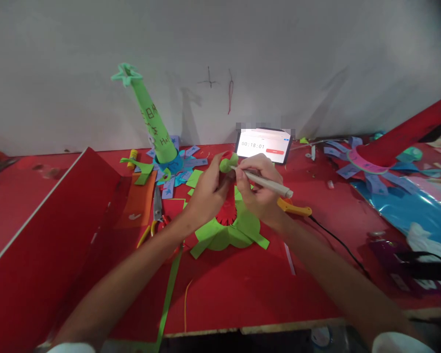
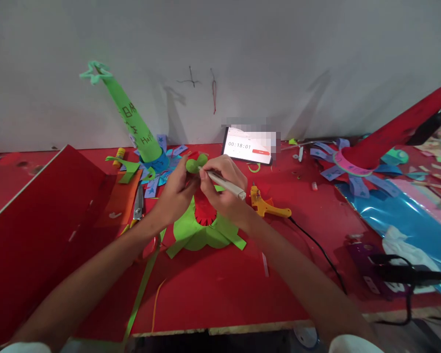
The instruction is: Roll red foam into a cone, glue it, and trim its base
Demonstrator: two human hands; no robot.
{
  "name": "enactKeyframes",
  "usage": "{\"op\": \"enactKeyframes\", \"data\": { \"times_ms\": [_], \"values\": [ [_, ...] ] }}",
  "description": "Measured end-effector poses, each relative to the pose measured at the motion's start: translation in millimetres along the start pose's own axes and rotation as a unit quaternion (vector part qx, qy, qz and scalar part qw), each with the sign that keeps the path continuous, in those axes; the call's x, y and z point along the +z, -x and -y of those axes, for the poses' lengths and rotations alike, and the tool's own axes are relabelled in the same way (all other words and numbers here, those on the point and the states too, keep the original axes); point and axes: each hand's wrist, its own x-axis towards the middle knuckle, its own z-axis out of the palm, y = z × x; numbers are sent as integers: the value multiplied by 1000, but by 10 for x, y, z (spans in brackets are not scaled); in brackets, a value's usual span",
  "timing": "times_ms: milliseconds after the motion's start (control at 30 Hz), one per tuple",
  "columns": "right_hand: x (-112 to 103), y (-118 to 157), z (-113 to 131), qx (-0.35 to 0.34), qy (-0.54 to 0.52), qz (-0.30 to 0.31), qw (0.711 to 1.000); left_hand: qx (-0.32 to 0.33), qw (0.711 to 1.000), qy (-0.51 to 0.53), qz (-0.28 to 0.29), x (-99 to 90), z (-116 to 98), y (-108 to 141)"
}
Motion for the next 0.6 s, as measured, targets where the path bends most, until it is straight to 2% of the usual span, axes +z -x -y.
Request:
{"op": "enactKeyframes", "data": {
  "times_ms": [200,433,600],
  "values": [
    [16,29,16,15,-1,18,1000,-10,1000,9,-5,-5,17,5],
    [23,13,12,23,2,-6,1000,-13,1000,4,-10,-7,-1,-3],
    [16,-4,50,28,-2,4,1000,-5,1000,8,2,-9,-12,-8]
  ]
}}
